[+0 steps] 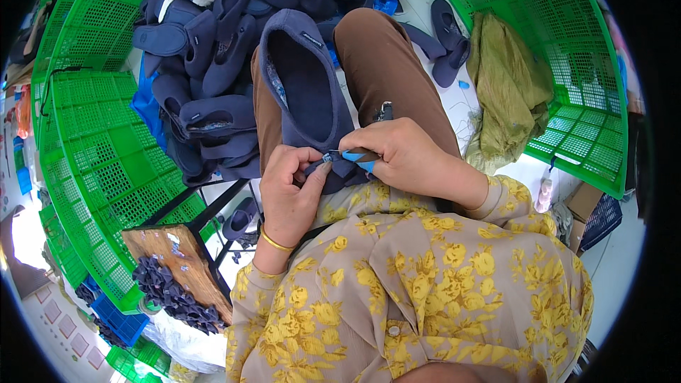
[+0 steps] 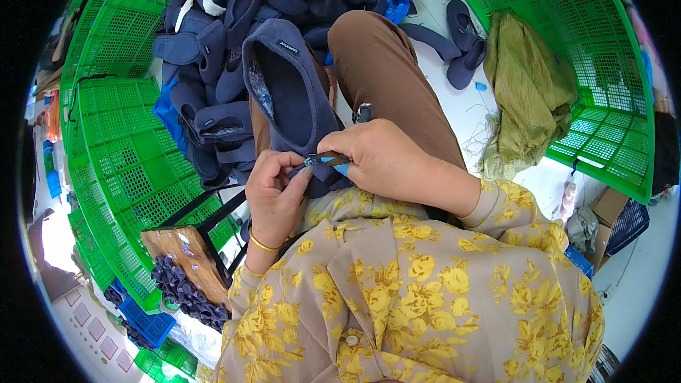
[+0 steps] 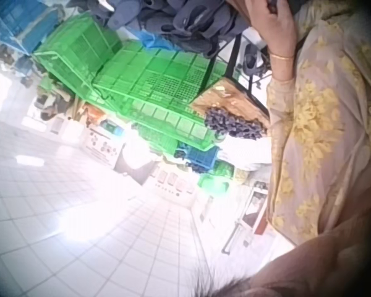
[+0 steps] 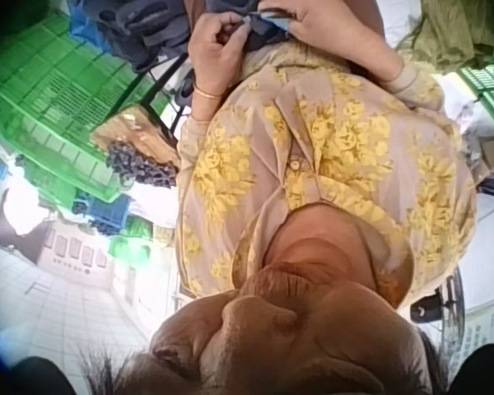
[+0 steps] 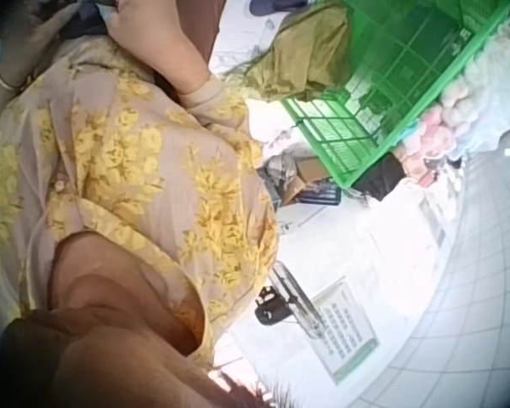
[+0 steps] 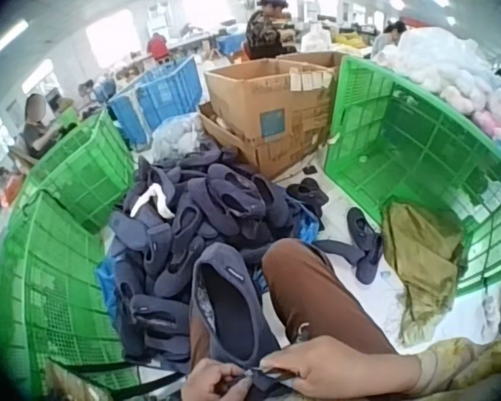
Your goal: The person sits on the floor and sews a dark blue slip-on shoe using a needle and thread. They repeatedly insert the needle, pull the thread through, and trim excess thread with scissors. The person handles multiple shoes from a nearby pile and places finished shoes aside.
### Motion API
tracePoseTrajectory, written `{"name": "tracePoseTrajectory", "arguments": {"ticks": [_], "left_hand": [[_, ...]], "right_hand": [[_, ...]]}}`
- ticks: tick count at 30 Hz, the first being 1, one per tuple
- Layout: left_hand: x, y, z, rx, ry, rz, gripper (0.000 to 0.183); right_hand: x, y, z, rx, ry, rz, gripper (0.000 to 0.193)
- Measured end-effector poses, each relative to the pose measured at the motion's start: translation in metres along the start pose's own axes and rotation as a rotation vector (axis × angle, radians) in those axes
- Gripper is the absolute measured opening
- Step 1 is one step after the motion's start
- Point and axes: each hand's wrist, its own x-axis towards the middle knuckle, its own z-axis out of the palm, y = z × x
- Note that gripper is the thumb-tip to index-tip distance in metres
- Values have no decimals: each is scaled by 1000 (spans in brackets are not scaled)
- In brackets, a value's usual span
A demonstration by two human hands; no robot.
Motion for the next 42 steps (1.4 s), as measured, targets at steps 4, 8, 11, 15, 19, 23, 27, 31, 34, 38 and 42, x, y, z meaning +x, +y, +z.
{"name": "tracePoseTrajectory", "arguments": {"ticks": [4, 8, 11, 15, 19, 23, 27, 31, 34, 38, 42], "left_hand": [[0, 1, 0, -8, -3, -15, 15], [-1, -1, 1, -15, 5, -9, 14], [-1, -1, 2, -14, 12, 0, 14], [-1, -4, 4, 15, 18, 10, 14], [-4, -6, 3, 23, 33, 21, 15], [-8, -10, 3, -44, 72, 34, 15], [-9, -10, 4, -89, 98, 56, 15], [-11, -13, 4, -105, 111, 53, 15], [-13, -13, 5, -99, 125, 48, 16], [-13, -11, 7, -70, 140, 72, 17], [-14, -13, 8, -52, 160, 104, 18]], "right_hand": [[2, -2, 0, -62, 1, -40, 32], [4, -5, -1, -104, -25, -49, 30], [6, -6, 2, -166, -40, -32, 22], [15, -10, 10, -273, -68, -6, 12], [16, -5, 15, -265, -61, -9, 12], [14, 4, 6, -44, -61, 43, 25], [15, 15, 13, 76, -10, -6, 21], [18, 16, 18, 76, 39, -67, 20], [18, 16, 19, 5, 30, -79, 20], [17, 17, 13, -105, -19, -76, 22], [18, 17, 13, -168, -73, -112, 24]]}}
